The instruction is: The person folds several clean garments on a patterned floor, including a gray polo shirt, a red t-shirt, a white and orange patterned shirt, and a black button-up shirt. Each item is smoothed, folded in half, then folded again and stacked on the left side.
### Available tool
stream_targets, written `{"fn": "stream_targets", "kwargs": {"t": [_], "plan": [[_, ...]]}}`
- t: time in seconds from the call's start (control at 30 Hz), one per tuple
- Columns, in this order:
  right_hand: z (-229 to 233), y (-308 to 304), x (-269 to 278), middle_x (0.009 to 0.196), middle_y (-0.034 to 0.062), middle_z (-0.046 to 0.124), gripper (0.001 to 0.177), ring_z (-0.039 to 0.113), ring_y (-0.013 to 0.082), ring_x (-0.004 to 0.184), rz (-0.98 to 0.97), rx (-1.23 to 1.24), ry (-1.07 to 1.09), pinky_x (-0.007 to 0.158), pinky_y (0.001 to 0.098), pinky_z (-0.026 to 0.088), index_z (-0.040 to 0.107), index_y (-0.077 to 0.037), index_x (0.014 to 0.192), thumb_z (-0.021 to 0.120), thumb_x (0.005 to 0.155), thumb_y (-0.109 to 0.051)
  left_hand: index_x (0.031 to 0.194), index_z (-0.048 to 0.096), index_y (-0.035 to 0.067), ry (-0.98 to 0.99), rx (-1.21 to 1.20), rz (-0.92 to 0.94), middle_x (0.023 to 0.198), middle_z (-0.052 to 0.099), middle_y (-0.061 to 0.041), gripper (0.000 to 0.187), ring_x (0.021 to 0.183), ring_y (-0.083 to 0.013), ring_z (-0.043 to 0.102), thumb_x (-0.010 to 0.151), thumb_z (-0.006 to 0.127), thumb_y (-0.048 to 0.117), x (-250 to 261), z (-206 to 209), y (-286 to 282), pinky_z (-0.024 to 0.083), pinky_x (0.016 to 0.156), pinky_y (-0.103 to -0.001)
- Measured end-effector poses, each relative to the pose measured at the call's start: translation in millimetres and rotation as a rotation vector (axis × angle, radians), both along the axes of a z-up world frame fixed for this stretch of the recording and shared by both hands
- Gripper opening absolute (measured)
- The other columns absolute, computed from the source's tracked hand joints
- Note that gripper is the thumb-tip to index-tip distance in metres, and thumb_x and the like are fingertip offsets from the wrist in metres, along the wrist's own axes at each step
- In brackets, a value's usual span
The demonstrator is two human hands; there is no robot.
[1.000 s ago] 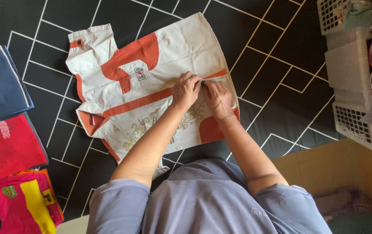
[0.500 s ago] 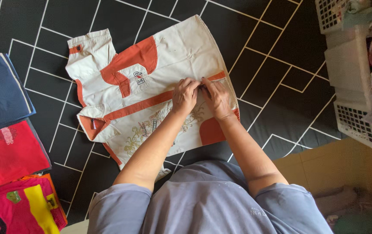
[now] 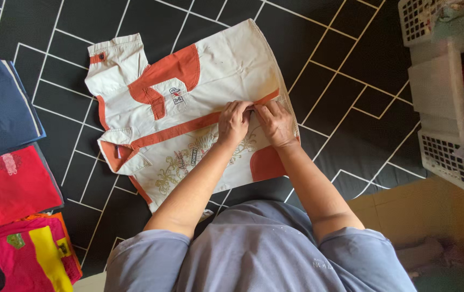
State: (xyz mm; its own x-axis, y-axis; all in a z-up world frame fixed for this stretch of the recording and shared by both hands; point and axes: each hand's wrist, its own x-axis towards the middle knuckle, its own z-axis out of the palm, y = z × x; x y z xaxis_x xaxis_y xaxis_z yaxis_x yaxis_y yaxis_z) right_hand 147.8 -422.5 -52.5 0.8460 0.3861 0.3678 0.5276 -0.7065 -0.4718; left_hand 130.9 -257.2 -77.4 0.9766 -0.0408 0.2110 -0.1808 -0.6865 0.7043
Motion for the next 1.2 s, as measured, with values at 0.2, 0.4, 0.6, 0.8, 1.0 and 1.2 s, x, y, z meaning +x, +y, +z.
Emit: {"fn": "stream_targets", "kwargs": {"t": [0.2,0.4,0.6,0.8,1.0,1.2], "plan": [[-2.4,-1.6,-2.0,0.1,0.0074,0.063,0.021,0.068,0.0247,0.087,0.018,-0.039,-0.039,0.07,0.0374,0.057,0.069,-0.01,0.107,0.077,0.087,-0.011,0.108,0.064,0.009,0.005,0.039,0.029,0.102,0.065,-0.012,0.038,0.099,-0.0353,0.061,0.074,0.072,-0.005,-4.4,-2.0,-1.5,0.049,0.09,-0.046],[-0.1,5.6,-1.0,0.098,0.0057,0.061,0.017,0.069,0.0262,0.091,-0.036,-0.028,-0.016,0.071,0.039,0.057,0.067,-0.011,0.101,0.077,0.087,-0.012,0.101,0.065,0.01,0.014,0.031,0.077,0.101,0.063,-0.009,0.026,0.099,-0.0333,0.061,0.079,0.075,0.002,-4.0,-3.2,-3.5,0.049,0.089,-0.046],[7.1,5.6,1.9,0.099,0.0101,0.061,0.016,0.065,0.0309,0.091,-0.009,-0.036,0.044,0.07,0.0415,0.055,0.069,-0.01,0.098,0.075,0.083,-0.012,0.097,0.066,0.01,0.002,0.127,0.11,0.097,0.062,-0.009,0.023,0.095,-0.0331,0.06,0.077,0.074,0.002,-8.0,3.7,-6.0,0.048,0.086,-0.046],[2.5,10.3,1.0,0.097,0.0087,0.06,0.014,0.066,0.0298,0.089,-0.067,-0.031,0.07,0.072,0.0407,0.055,0.067,-0.011,0.097,0.075,0.086,-0.012,0.098,0.065,0.01,-0.098,0.108,0.082,0.101,0.062,-0.007,0.023,0.093,-0.0312,0.059,0.078,0.073,0.002,-7.6,15.9,-7.1,0.048,0.085,-0.044],[-0.7,2.3,3.8,0.102,0.0082,0.062,0.023,0.065,0.0298,0.093,0.021,0.026,0.029,0.076,0.0391,0.056,0.069,-0.01,0.104,0.074,0.082,-0.009,0.11,0.065,0.01,-0.085,0.131,0.068,0.104,0.059,-0.007,0.03,0.099,-0.0311,0.059,0.082,0.071,0.003,-4.9,14.0,-9.3,0.048,0.09,-0.044],[8.0,-16.0,12.4,0.097,0.0033,0.059,0.032,0.06,0.0278,0.095,0.157,-0.109,-0.121,0.075,0.0409,0.055,0.072,-0.018,0.111,0.077,0.08,-0.012,0.108,0.065,0.009,-0.104,0.176,0.138,0.104,0.059,-0.009,0.025,0.1,-0.0317,0.058,0.083,0.07,0.005,-5.2,3.1,-16.2,0.048,0.09,-0.046]]}}
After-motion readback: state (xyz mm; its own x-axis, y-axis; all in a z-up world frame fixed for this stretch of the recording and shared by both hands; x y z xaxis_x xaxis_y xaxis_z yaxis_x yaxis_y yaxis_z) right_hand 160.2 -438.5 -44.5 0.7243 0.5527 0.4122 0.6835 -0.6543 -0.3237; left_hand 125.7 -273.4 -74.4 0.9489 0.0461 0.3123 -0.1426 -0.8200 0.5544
